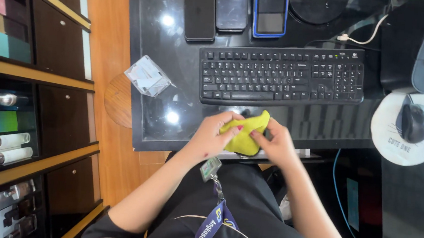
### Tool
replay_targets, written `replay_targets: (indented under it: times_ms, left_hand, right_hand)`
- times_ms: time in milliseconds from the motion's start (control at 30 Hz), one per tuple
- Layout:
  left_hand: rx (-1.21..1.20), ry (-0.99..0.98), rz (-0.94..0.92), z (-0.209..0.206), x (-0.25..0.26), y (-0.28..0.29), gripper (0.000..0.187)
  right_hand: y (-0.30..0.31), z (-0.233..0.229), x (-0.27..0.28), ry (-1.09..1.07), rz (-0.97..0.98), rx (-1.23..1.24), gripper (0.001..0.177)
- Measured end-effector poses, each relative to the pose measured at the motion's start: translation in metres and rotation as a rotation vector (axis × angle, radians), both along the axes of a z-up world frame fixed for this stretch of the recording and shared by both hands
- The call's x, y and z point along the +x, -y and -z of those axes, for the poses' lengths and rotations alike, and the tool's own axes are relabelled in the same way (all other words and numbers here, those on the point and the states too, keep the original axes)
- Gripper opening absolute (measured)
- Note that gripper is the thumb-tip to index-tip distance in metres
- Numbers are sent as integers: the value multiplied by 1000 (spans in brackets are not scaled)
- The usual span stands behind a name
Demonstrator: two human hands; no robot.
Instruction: Cleaning a computer workstation including the keyboard, monitor, and desk surface.
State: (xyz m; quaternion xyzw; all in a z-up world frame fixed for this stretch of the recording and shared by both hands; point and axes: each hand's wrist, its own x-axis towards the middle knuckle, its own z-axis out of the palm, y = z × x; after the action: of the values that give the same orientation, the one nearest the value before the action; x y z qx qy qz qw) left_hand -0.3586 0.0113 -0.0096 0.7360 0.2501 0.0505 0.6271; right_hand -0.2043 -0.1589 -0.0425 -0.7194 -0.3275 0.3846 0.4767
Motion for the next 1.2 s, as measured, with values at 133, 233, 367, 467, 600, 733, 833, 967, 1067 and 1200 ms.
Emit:
replay_targets:
  times_ms: [133, 233, 367, 467, 600, 733, 833, 967, 1067, 1200]
  left_hand:
    - [178, -7, -22, 16, 11, -36, 42]
    - [765, -15, -16, 21, 17, -75, 101]
    - [822, -215, 134, 14, 35, -110, 142]
    - [897, -332, 267, 21, 43, -121, 155]
    - [909, -326, 285, 25, 47, -125, 160]
    - [893, -376, 267, 24, 48, -126, 165]
    - [891, -383, 270, 22, 48, -126, 167]
    - [884, -426, 273, 22, 50, -124, 166]
    - [881, -435, 270, 21, 49, -125, 167]
    - [878, -429, 261, 22, 49, -125, 167]
  right_hand:
    - [74, 24, 50, -344, 223, -76, 34]
    - [98, -12, 72, -515, 467, 479, 38]
    - [100, 11, 108, -267, 754, 624, 41]
    - [88, 66, 134, 180, 739, 337, 43]
    - [23, 51, 107, 1091, 326, -195, 41]
    - [7, 34, 94, 1043, 142, -141, 32]
    - [7, 40, 107, 1045, 147, -283, 28]
    - [-6, 40, 107, 1110, 67, -305, 27]
    - [-7, 28, 112, 1162, 36, -385, 25]
    - [5, 44, 130, 1233, 106, -514, 20]
